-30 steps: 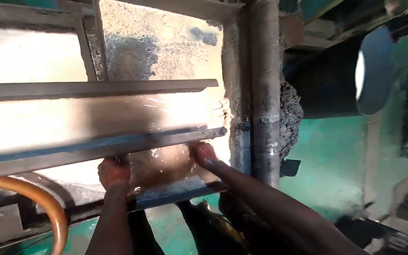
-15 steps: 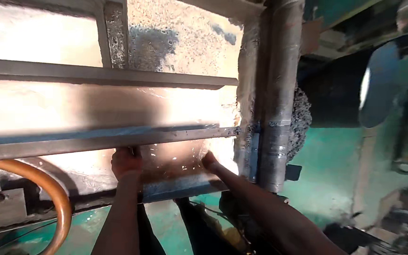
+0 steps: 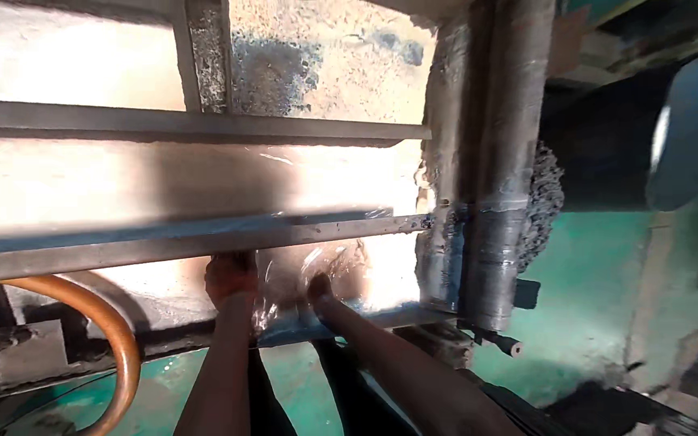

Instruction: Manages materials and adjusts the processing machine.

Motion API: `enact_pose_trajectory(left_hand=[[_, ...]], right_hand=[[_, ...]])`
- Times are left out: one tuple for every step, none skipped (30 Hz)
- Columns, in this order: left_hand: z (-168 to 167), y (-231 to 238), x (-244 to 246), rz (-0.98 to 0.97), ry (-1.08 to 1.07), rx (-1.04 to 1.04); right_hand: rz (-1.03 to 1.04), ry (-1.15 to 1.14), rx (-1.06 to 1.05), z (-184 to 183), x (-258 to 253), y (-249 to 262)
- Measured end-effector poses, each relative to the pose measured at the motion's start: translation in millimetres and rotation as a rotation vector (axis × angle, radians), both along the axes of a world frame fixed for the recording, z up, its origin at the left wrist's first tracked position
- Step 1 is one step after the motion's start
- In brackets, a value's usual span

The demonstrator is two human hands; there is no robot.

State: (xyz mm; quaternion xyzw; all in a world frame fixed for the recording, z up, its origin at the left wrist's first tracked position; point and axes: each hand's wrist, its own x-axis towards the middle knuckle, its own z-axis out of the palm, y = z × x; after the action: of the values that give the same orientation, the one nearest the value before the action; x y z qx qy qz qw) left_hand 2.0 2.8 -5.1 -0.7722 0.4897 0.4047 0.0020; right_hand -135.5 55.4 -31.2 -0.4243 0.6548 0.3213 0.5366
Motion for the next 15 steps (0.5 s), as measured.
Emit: enact_pose_trajectory(left_hand=[[-1, 2, 1, -0.008, 0.004, -0.025], [-2, 2, 1, -0.011, 0.010, -0.039], [-2, 1, 1, -0.013, 0.012, -0.041], [-1, 1, 1, -0.014, 0.012, -0.045], [0, 1, 0, -0.009, 0.012, -0.051], [-1, 2, 0, -0.001, 0.013, -0.060], [-2, 2, 1, 0.004, 0.013, -0.059], [-3, 2, 1, 0.001, 0.008, -0.060], [-4, 2, 2, -0.001, 0.008, -0.059], [-5, 3, 2, 0.000, 0.013, -0.062], [-5, 2, 1, 0.004, 0.018, -0.059], [-4, 2, 1, 0.010, 0.020, -0.061], [-3, 2, 1, 0.013, 0.017, -0.056], [-3, 2, 1, 0.018, 0.013, -0.051], [-2, 2, 0, 0.023, 0.016, -0.053]], right_hand=[[-0.005, -0.017, -0.004, -1, 3, -2], [-0.091, -0.043, -0.062, -5, 3, 0], [-0.243, -0.082, -0.161, -9, 4, 5], [-0.423, -0.134, -0.239, -13, 4, 10], [-0.517, -0.183, -0.228, -14, 3, 11], [-0.485, -0.217, -0.168, -12, 1, 9], [-0.431, -0.225, -0.157, -11, 3, 6], [-0.439, -0.229, -0.212, -16, 7, 8], [-0.422, -0.220, -0.235, -17, 10, 7], [-0.413, -0.207, -0.205, -17, 13, 6], [-0.385, -0.190, -0.141, -16, 13, 7], [-0.343, -0.177, -0.102, -14, 12, 8], [-0.329, -0.175, -0.099, -15, 9, 12], [-0.337, -0.174, -0.120, -15, 7, 16], [-0.330, -0.177, -0.112, -14, 6, 15]])
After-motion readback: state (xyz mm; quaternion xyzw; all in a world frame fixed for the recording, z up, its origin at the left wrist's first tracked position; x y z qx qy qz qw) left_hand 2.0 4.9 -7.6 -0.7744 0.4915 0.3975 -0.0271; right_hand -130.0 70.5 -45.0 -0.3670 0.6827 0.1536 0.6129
